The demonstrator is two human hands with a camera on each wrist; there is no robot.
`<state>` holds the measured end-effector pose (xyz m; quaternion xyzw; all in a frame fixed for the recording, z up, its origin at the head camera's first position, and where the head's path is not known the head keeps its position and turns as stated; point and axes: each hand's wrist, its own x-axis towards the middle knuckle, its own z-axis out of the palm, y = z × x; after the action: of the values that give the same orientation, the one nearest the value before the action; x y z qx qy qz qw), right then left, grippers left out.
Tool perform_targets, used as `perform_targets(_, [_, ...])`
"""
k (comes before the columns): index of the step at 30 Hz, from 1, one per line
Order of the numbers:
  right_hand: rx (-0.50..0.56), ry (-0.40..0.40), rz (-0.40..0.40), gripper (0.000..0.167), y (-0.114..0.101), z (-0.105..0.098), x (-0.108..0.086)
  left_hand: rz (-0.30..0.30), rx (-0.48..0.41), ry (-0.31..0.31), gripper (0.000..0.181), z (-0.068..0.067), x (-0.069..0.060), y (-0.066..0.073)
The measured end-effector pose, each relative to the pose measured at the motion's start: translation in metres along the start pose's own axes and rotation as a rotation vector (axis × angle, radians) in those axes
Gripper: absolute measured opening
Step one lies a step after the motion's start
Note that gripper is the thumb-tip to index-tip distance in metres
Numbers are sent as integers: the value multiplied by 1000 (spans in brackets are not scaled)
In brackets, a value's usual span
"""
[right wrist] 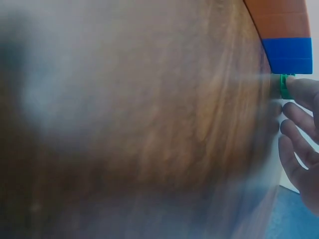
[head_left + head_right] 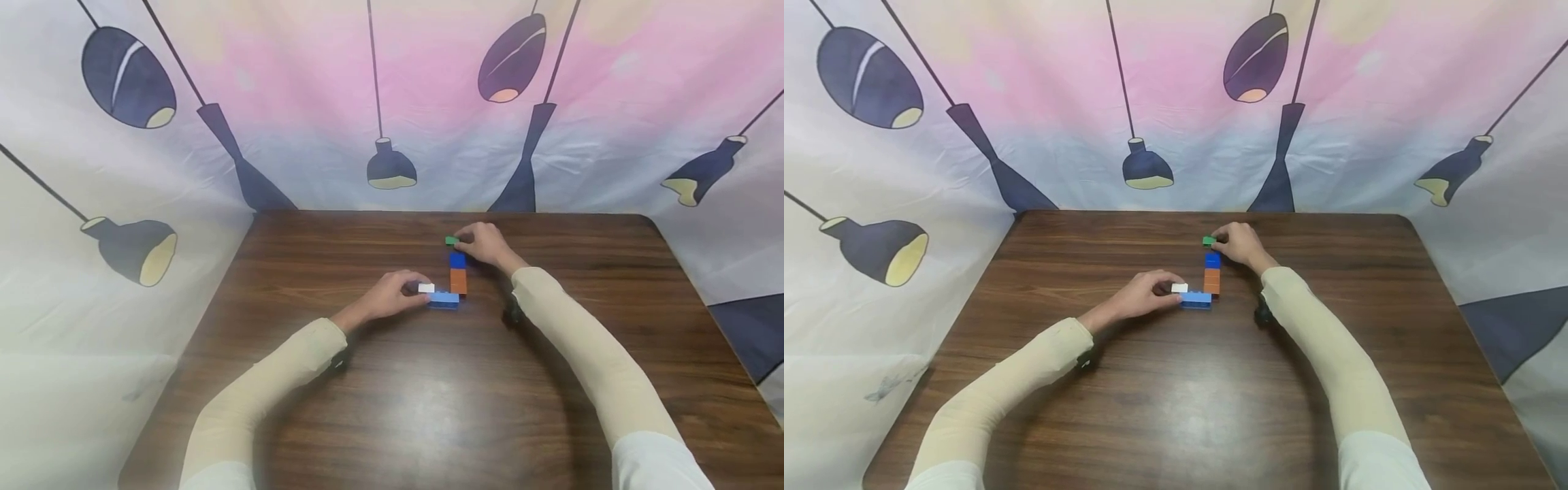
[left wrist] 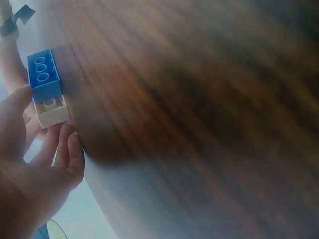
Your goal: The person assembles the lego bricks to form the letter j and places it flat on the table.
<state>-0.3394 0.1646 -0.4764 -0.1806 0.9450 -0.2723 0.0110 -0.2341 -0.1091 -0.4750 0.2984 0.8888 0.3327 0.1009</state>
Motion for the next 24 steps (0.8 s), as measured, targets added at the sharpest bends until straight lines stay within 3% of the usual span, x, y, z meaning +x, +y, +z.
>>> perform_targets(7, [8,-11,-39,33,0,0,-9,-5,-3,-1,39,-1,0,-1])
perform_targets(24, [34,-11,-23,31,1,1,-19,-10,-2,2,39,-1,0,-2])
